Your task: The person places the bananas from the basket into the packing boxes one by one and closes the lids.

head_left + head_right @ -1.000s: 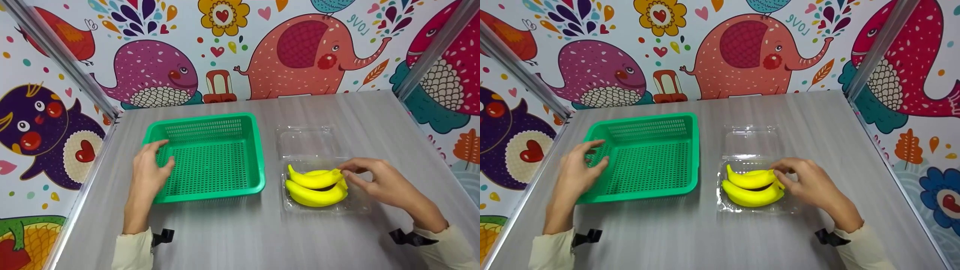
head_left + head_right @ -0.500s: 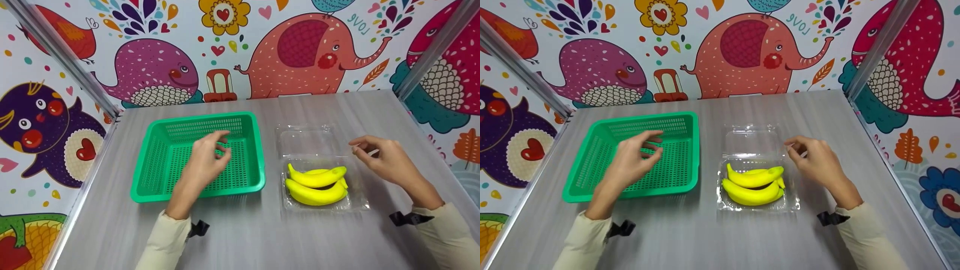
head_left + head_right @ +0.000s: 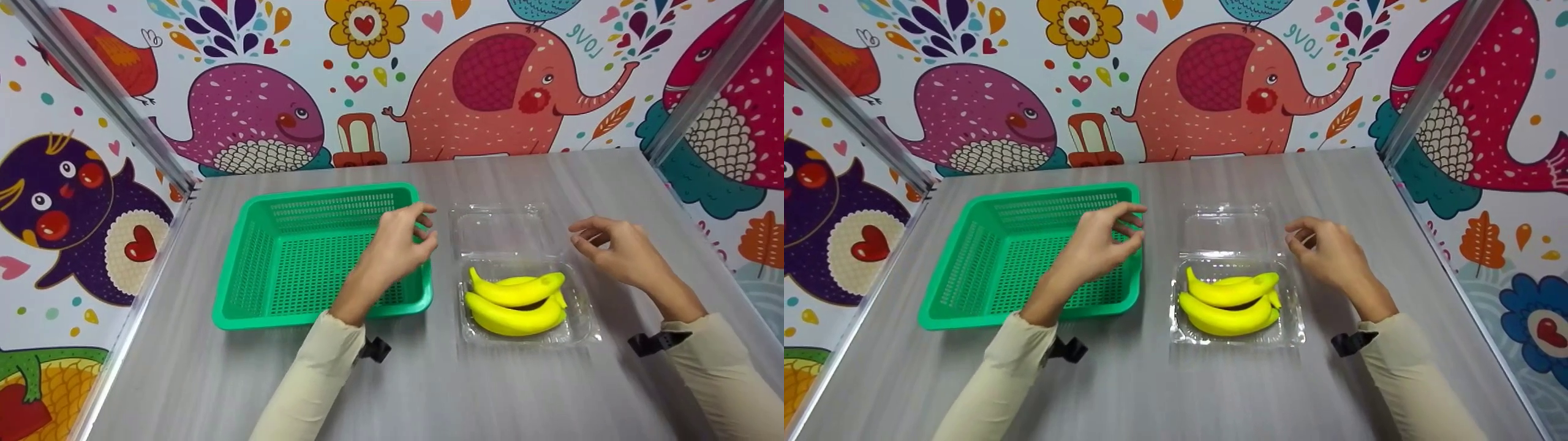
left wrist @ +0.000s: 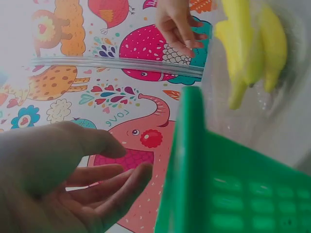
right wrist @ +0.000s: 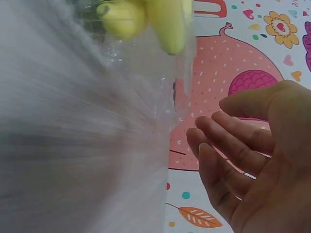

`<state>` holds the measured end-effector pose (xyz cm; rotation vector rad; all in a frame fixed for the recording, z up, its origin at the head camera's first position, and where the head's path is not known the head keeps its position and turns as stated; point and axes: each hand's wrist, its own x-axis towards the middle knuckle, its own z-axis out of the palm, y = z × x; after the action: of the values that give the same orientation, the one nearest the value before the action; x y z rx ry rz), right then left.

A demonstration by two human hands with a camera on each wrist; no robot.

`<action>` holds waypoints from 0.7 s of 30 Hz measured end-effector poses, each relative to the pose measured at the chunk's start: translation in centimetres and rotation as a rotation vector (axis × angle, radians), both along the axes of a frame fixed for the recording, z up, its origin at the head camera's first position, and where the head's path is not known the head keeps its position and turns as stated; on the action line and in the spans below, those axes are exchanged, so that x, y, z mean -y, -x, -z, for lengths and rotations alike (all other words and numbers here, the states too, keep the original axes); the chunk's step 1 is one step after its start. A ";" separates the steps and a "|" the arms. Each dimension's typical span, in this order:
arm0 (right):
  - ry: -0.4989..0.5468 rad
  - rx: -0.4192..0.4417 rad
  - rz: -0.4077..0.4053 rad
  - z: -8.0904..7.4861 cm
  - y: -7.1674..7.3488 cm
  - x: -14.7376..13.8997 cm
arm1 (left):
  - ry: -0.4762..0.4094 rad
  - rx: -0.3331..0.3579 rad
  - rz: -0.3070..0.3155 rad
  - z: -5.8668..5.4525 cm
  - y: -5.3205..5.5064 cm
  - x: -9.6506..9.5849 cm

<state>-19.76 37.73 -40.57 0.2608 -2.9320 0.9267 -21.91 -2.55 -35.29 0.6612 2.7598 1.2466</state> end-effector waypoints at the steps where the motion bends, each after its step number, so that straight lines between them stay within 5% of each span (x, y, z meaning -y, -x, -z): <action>1: -0.003 0.021 0.002 0.0 0.1 0.0 | -0.002 0.016 -0.003 -0.1 0.3 -0.3; 9: -0.009 0.152 0.006 0.0 1.0 0.0 | 0.054 0.059 -0.036 0.3 1.7 -3.3; 21: 0.006 0.256 0.022 0.5 1.9 0.3 | 0.249 0.142 -0.083 1.1 2.0 -7.7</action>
<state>-21.63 37.41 -41.11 0.1174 -3.1537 1.0379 -23.87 5.17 -36.37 0.4238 2.7820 0.8992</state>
